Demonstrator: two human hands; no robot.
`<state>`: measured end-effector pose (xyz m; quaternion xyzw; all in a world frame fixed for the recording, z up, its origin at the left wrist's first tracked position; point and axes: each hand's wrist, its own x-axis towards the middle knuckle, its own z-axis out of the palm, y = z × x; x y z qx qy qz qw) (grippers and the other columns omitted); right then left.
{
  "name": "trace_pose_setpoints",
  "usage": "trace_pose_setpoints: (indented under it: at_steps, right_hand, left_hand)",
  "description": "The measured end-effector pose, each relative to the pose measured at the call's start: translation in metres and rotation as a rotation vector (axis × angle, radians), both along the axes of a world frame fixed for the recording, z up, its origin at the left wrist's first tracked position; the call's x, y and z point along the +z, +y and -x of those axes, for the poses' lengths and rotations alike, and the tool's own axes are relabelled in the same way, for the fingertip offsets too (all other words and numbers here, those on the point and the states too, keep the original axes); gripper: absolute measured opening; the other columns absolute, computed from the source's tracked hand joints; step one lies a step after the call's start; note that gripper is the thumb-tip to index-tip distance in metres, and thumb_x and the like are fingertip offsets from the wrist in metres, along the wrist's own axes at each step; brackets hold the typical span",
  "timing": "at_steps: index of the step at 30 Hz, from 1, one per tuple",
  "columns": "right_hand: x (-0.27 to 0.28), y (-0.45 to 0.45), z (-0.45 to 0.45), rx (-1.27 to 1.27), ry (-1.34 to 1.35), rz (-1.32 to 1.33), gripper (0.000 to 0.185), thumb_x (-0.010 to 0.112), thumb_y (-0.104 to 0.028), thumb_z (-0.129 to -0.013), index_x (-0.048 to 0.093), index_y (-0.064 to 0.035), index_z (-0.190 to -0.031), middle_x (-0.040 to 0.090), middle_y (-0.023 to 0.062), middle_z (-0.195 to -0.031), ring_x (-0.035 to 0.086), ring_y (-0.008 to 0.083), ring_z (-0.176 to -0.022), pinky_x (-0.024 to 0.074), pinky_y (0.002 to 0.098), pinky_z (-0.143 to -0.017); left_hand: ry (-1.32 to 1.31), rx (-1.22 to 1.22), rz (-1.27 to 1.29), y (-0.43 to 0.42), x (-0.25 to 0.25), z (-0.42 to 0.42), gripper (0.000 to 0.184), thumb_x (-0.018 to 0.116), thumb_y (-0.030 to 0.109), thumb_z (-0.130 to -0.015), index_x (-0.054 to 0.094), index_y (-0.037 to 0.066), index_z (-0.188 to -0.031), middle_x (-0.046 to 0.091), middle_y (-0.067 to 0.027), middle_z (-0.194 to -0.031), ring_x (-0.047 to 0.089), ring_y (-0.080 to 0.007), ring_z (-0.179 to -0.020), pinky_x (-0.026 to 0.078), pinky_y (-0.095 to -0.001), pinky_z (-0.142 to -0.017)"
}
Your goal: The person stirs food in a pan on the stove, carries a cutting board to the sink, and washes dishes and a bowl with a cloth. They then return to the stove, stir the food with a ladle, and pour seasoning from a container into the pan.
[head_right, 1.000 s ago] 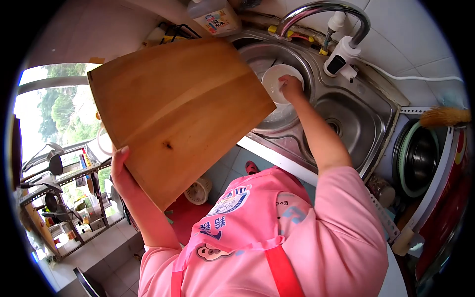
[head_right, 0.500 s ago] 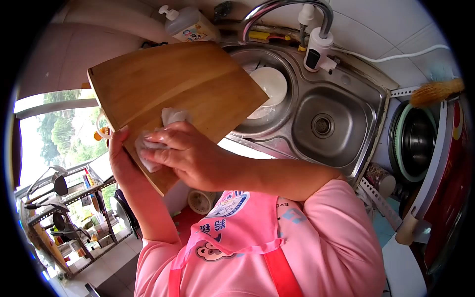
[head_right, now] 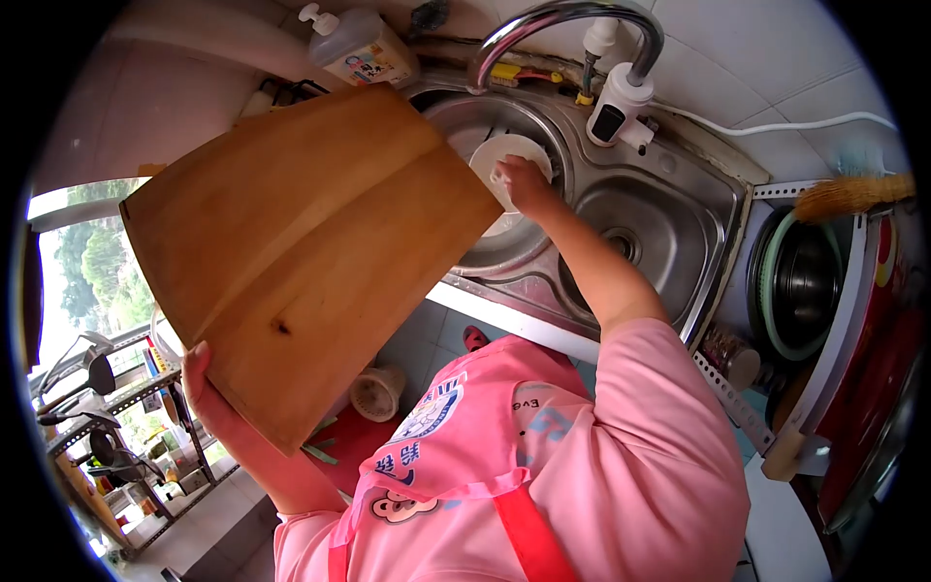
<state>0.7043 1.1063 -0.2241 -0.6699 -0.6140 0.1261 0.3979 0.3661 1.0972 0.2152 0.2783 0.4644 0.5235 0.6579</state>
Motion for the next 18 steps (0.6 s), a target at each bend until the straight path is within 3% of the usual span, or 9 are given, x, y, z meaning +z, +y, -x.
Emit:
trace_pose_setpoints:
  at_steps: [2,3,7,9,11,13,15,17,18]
  right_hand:
    - [-0.009,-0.004,-0.002,-0.033,-0.194,-0.081,0.029,0.055,-0.004,-0.081,0.062,-0.0048,-0.108,0.06,0.0144,-0.109,0.056,0.0358,-0.103,0.045,0.0434,-0.089]
    - [-0.007,0.005,-0.01,0.02,-0.105,0.303,0.033,0.06,-0.005,-0.077,0.063,-0.0095,-0.11,0.057,0.0117,-0.116,0.052,0.0359,-0.109,0.0416,0.0437,-0.094]
    - [-0.029,0.009,-0.007,0.041,-0.356,0.417,0.035,0.071,-0.005,-0.068,0.068,-0.0135,-0.102,0.06,0.0134,-0.11,0.057,0.0348,-0.101,0.0453,0.0429,-0.089]
    - [-0.02,0.016,-0.01,0.001,-0.22,0.482,0.031,0.07,-0.005,-0.069,0.069,-0.0116,-0.099,0.061,0.0141,-0.107,0.059,0.0336,-0.098,0.0472,0.042,-0.084]
    - [0.013,0.017,-0.007,-0.044,-0.079,0.544,0.027,0.069,-0.004,-0.069,0.069,-0.0097,-0.095,0.063,0.0148,-0.103,0.061,0.0323,-0.094,0.0491,0.0411,-0.08]
    - [0.077,0.005,0.013,-0.167,0.391,0.132,0.024,0.069,-0.002,-0.069,0.069,-0.0063,-0.093,0.064,0.0148,-0.097,0.063,0.029,-0.089,0.051,0.0377,-0.074]
    - [0.148,0.0,0.037,-0.136,0.353,-0.055,0.029,0.069,0.0,-0.068,0.068,-0.0048,-0.096,0.062,0.0129,-0.097,0.062,0.027,-0.086,0.051,0.0337,-0.076]
    - [0.208,-0.007,0.068,-0.086,0.616,-0.062,0.033,0.07,0.0,-0.068,0.067,-0.0065,-0.1,0.059,0.0116,-0.098,0.062,0.026,-0.085,0.0515,0.0334,-0.074]
    - [0.225,-0.008,0.083,-0.051,0.566,-0.138,0.034,0.069,0.001,-0.068,0.066,-0.0074,-0.101,0.058,0.0113,-0.098,0.061,0.0261,-0.086,0.0516,0.0337,-0.073]
  left_hand:
    - [0.015,0.043,-0.017,-0.006,0.001,0.006,0.06,0.055,0.01,-0.078,0.041,0.003,-0.135,0.051,-0.0165,-0.128,0.053,-0.0311,-0.116,0.046,-0.0439,-0.096]
    - [0.053,0.051,-0.02,-0.008,0.0,0.009,0.06,0.055,0.012,-0.077,0.041,0.003,-0.134,0.051,-0.0168,-0.127,0.053,-0.031,-0.114,0.047,-0.0433,-0.094]
    - [0.083,-0.004,-0.061,-0.011,-0.005,0.016,0.057,0.055,0.012,-0.075,0.043,0.002,-0.13,0.052,-0.017,-0.123,0.054,-0.0313,-0.113,0.047,-0.0441,-0.093]
    - [0.103,-0.011,-0.086,-0.011,-0.002,0.007,0.057,0.054,0.012,-0.075,0.043,0.002,-0.13,0.052,-0.0168,-0.123,0.054,-0.0312,-0.112,0.047,-0.0439,-0.093]
    - [0.126,-0.026,-0.112,-0.01,-0.001,0.003,0.057,0.054,0.011,-0.075,0.043,0.002,-0.13,0.052,-0.0166,-0.123,0.054,-0.0311,-0.112,0.047,-0.0436,-0.093]
    - [0.11,-0.022,-0.116,-0.008,-0.006,0.001,0.058,0.054,0.009,-0.074,0.042,0.002,-0.131,0.052,-0.0162,-0.123,0.055,-0.0308,-0.111,0.047,-0.0433,-0.094]
    - [0.101,-0.036,-0.118,-0.007,-0.011,0.0,0.059,0.054,0.008,-0.074,0.042,0.002,-0.131,0.052,-0.0161,-0.123,0.055,-0.0306,-0.111,0.047,-0.0431,-0.094]
    - [0.097,-0.056,-0.121,-0.005,-0.013,-0.006,0.06,0.054,0.008,-0.074,0.041,0.002,-0.132,0.052,-0.016,-0.123,0.055,-0.0303,-0.112,0.047,-0.0429,-0.094]
    - [0.103,-0.061,-0.124,-0.005,-0.014,-0.011,0.061,0.054,0.007,-0.074,0.041,0.002,-0.133,0.052,-0.0157,-0.123,0.055,-0.03,-0.112,0.047,-0.0428,-0.095]
